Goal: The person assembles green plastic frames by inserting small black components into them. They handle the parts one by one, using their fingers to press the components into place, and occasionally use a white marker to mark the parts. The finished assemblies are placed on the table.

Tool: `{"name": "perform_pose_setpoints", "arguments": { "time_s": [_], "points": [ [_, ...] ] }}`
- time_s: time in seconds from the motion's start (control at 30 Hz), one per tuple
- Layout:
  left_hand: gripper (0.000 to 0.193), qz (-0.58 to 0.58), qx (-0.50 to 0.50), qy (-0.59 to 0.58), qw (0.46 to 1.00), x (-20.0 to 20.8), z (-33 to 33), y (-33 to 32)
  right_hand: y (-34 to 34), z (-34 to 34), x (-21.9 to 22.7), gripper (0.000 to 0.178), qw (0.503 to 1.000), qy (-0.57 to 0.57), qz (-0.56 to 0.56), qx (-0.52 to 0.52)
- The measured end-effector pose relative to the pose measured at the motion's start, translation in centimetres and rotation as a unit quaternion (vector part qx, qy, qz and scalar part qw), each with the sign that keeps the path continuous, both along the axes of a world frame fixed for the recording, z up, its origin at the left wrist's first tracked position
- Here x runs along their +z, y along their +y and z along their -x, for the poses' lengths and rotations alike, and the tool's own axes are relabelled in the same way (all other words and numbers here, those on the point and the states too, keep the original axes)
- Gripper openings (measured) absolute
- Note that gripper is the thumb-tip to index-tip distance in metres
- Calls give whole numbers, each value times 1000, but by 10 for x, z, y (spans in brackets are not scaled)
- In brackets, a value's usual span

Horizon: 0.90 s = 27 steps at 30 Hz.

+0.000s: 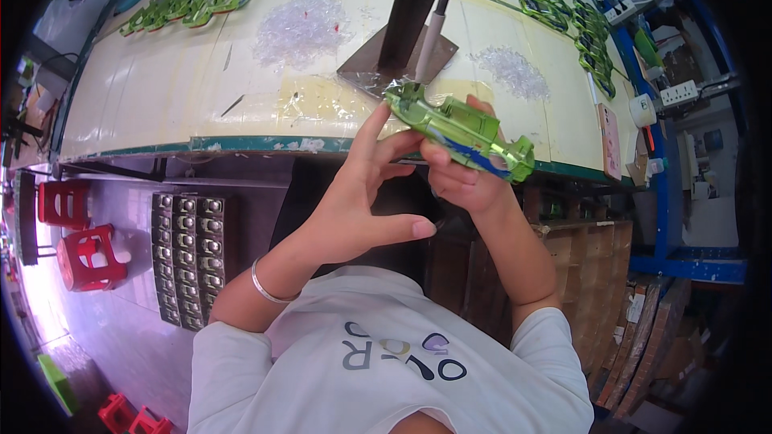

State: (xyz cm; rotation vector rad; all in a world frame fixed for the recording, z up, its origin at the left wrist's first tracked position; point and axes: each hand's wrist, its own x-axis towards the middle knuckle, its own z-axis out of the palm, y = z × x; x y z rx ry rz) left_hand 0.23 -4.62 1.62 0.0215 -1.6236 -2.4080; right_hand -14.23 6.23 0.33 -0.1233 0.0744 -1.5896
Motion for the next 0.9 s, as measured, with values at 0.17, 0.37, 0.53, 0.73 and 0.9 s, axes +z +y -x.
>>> {"name": "perform_pose_setpoints", "arguments": {
  "time_s": [0.17, 0.37, 0.53, 0.73, 0.9],
  "points": [
    [59, -40, -96, -143, 984, -9, -13, -2, 48, -6, 5, 50, 986, 27, -157, -52],
    [21, -19, -373, 175, 911, 34, -5, 59, 102, 42, 35, 45, 883, 262, -266, -285],
    [24, -358, -592, 190, 697, 72, -18, 175, 131, 132, 41, 41, 566, 587, -385, -433],
    [24, -427, -660, 201, 584, 70, -9, 226, 137, 231, 4, 44, 177, 825, -443, -302],
    [24, -428, -669, 206, 572, 65, 12, 236, 106, 269, -10, 44, 24, 884, -409, -225]
  ]
}}
